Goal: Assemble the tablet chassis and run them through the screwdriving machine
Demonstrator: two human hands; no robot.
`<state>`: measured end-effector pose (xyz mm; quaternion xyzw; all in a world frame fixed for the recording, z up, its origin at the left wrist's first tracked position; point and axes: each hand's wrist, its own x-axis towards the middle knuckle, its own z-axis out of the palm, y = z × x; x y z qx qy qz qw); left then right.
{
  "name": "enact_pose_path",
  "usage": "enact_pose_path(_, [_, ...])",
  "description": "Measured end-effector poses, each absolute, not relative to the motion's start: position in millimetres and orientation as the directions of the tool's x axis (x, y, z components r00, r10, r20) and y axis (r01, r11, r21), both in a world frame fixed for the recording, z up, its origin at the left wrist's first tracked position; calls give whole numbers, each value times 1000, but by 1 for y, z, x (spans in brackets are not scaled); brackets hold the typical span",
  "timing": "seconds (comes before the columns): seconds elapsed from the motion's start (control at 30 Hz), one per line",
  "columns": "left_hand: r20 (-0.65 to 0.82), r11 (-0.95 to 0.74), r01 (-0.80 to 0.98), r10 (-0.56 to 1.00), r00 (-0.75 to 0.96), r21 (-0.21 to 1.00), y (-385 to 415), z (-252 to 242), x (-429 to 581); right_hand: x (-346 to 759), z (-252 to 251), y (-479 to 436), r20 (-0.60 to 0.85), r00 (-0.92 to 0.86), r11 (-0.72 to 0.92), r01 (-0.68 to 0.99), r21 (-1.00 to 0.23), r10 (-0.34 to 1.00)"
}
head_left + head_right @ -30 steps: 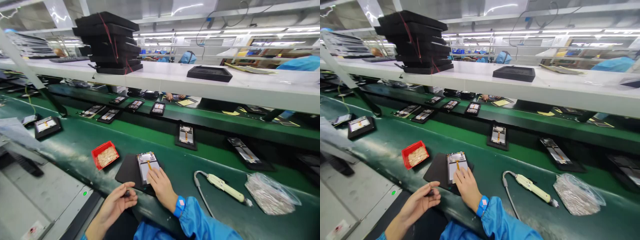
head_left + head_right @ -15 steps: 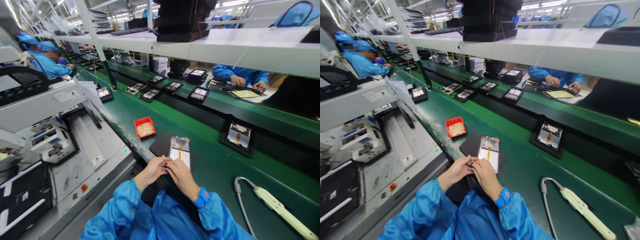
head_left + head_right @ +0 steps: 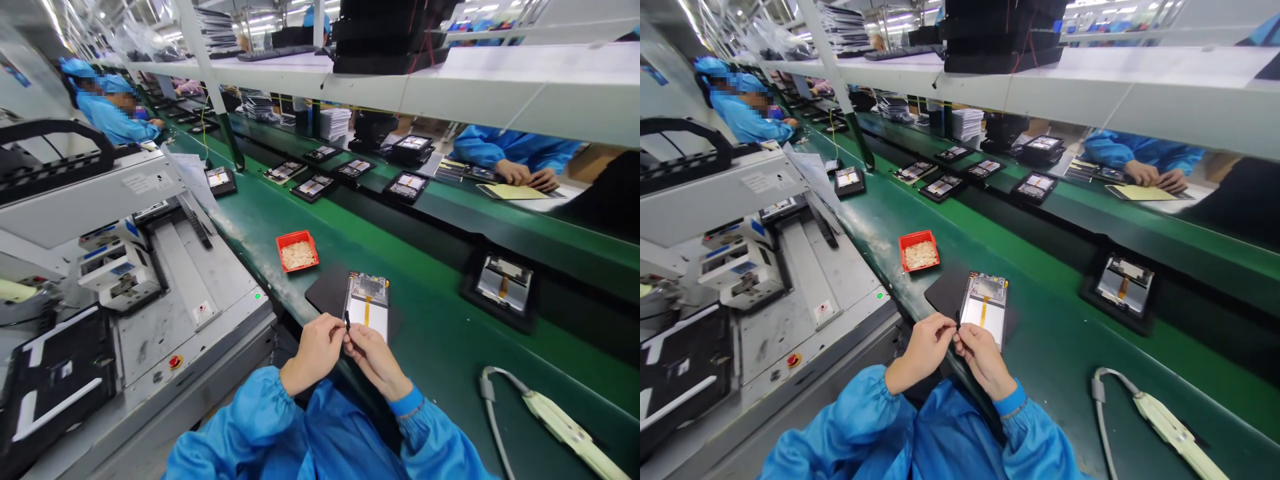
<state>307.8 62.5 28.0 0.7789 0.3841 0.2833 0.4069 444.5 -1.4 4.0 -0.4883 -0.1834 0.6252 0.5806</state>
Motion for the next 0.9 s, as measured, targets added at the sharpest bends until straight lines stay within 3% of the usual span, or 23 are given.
enact_pose_path(0.27, [107, -495, 522, 789, 605, 695, 64, 30, 304, 442, -2, -2, -383, 255, -242, -450, -859, 888])
enact_pose_path(0.6, [93, -587, 587, 746, 659, 557, 64, 30, 300, 438, -4, 2, -325, 320, -228, -307, -924, 890])
enact_pose_path(0.9, [85, -633, 580, 710, 699, 512, 65, 30, 294, 435, -9, 2, -237, 328, -184, -186, -965, 915])
